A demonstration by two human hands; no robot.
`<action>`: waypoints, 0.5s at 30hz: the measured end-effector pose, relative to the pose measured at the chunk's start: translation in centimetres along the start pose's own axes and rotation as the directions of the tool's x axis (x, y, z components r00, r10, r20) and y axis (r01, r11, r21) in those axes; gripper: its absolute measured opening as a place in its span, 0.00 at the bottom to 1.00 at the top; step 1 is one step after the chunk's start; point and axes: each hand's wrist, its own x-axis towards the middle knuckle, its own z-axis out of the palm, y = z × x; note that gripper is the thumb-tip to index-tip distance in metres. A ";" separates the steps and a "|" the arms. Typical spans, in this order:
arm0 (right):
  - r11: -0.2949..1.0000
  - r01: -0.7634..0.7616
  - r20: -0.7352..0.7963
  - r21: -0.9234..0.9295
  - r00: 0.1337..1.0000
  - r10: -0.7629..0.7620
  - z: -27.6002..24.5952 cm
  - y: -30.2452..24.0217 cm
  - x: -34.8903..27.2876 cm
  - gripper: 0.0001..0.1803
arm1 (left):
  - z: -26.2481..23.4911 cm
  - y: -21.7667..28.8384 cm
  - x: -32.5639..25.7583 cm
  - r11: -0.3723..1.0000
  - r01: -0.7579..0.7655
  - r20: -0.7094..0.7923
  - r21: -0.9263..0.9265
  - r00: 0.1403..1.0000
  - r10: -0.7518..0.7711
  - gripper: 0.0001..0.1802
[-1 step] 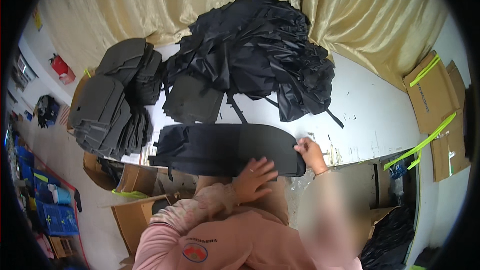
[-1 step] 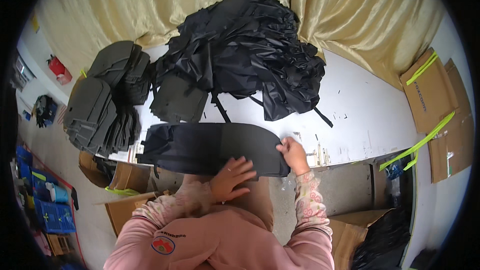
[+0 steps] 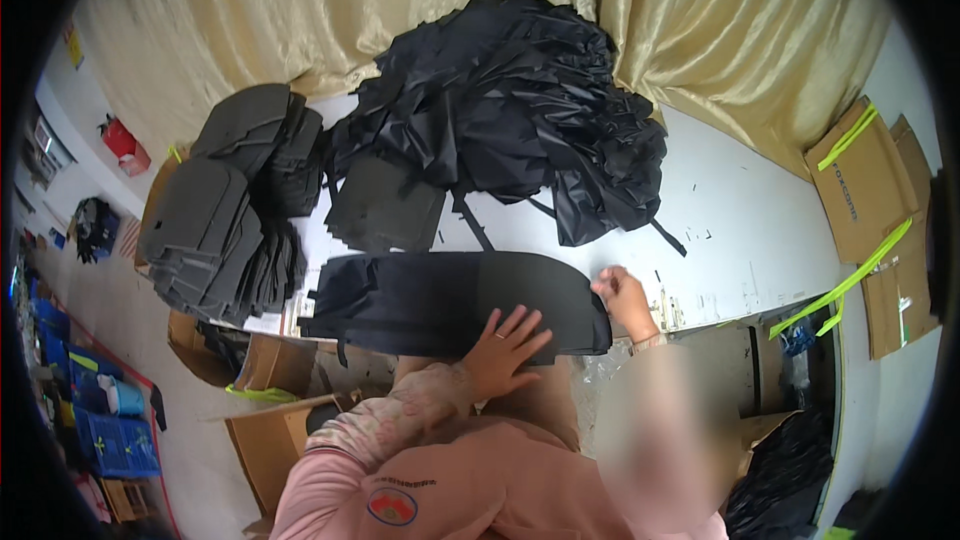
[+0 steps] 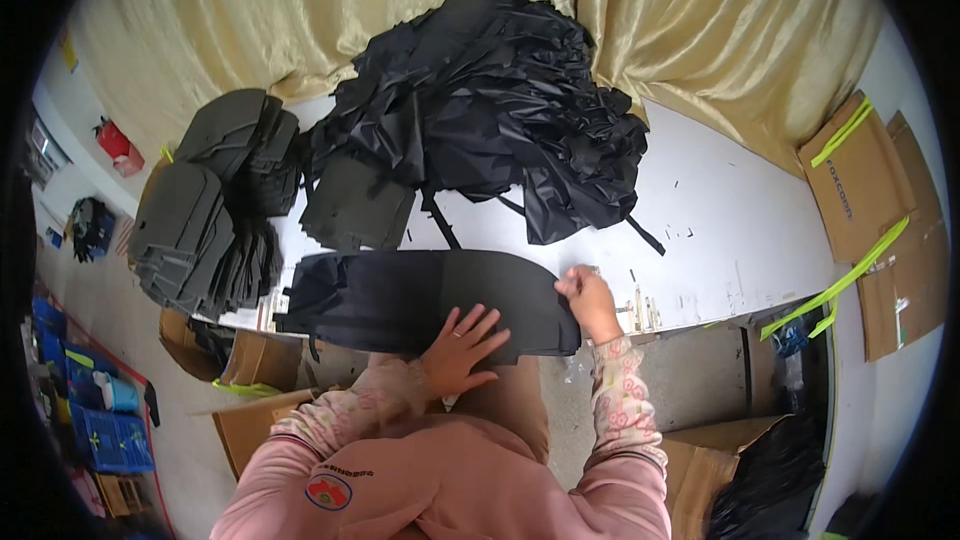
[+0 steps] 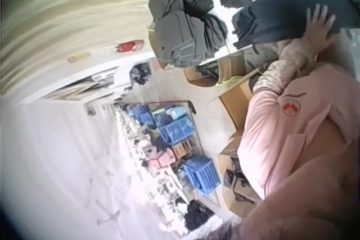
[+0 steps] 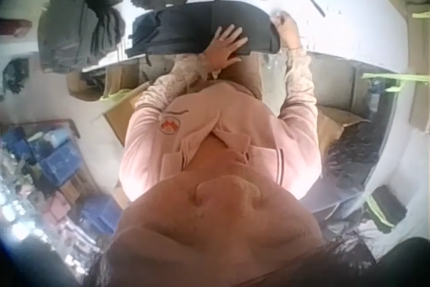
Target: Inspecting and sorting black fabric or synthetic panels into boxes on a factory assembly line.
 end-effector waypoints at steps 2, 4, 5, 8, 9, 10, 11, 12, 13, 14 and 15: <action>0.996 0.091 -0.073 0.006 0.993 -0.090 -0.6 -2.2 3.0 0.11 | 0.9 -2.3 0.7 0.924 0.056 -0.083 0.378 0.996 -0.026 0.52; 0.984 0.180 -0.145 0.002 0.973 -0.178 -1.1 -4.3 5.9 0.12 | 2.4 -3.4 0.3 0.900 0.053 -0.069 0.432 0.997 -0.026 0.52; 0.980 0.193 -0.215 -0.051 0.956 -0.199 -1.3 -5.4 7.1 0.13 | 2.4 -3.5 0.2 0.880 0.052 -0.054 0.473 0.998 -0.030 0.51; 0.958 0.212 -0.444 -0.192 0.852 -0.277 -1.0 -7.2 11.0 0.17 | 2.4 -3.6 0.3 0.882 0.053 -0.060 0.468 0.998 -0.028 0.52; 0.938 0.198 -0.579 -0.286 0.744 -0.333 -0.6 -7.6 12.5 0.19 | 2.4 -3.6 0.3 0.889 0.062 -0.057 0.453 0.998 -0.041 0.52; 0.980 0.092 -0.617 -0.178 0.765 -0.184 -0.5 -7.4 14.2 0.23 | 2.4 -3.6 0.2 0.888 0.066 -0.054 0.454 0.997 -0.047 0.53; 0.998 -0.018 -0.641 -0.066 0.767 -0.029 -0.6 -6.5 16.2 0.26 | 2.3 -3.6 0.4 0.884 0.064 -0.055 0.463 0.998 -0.044 0.53; 0.988 -0.080 -0.558 0.133 0.818 0.142 -1.1 -3.7 18.4 0.24 | 2.4 -3.4 0.9 0.887 0.036 -0.035 0.460 0.999 -0.022 0.53; 0.987 -0.077 -0.554 0.139 0.820 0.142 -1.4 -3.0 19.7 0.24 | 2.4 -3.5 0.8 0.890 0.037 -0.031 0.455 0.999 -0.026 0.53; 0.991 -0.005 -0.495 0.133 0.866 0.070 -2.0 -2.9 20.7 0.21 | 2.2 -3.3 0.9 0.896 0.033 -0.032 0.442 0.999 -0.021 0.52; 0.989 0.066 -0.436 0.129 0.900 -0.003 -2.4 -2.9 21.7 0.18 | 2.1 -3.3 1.0 0.894 0.032 -0.034 0.446 0.999 -0.019 0.52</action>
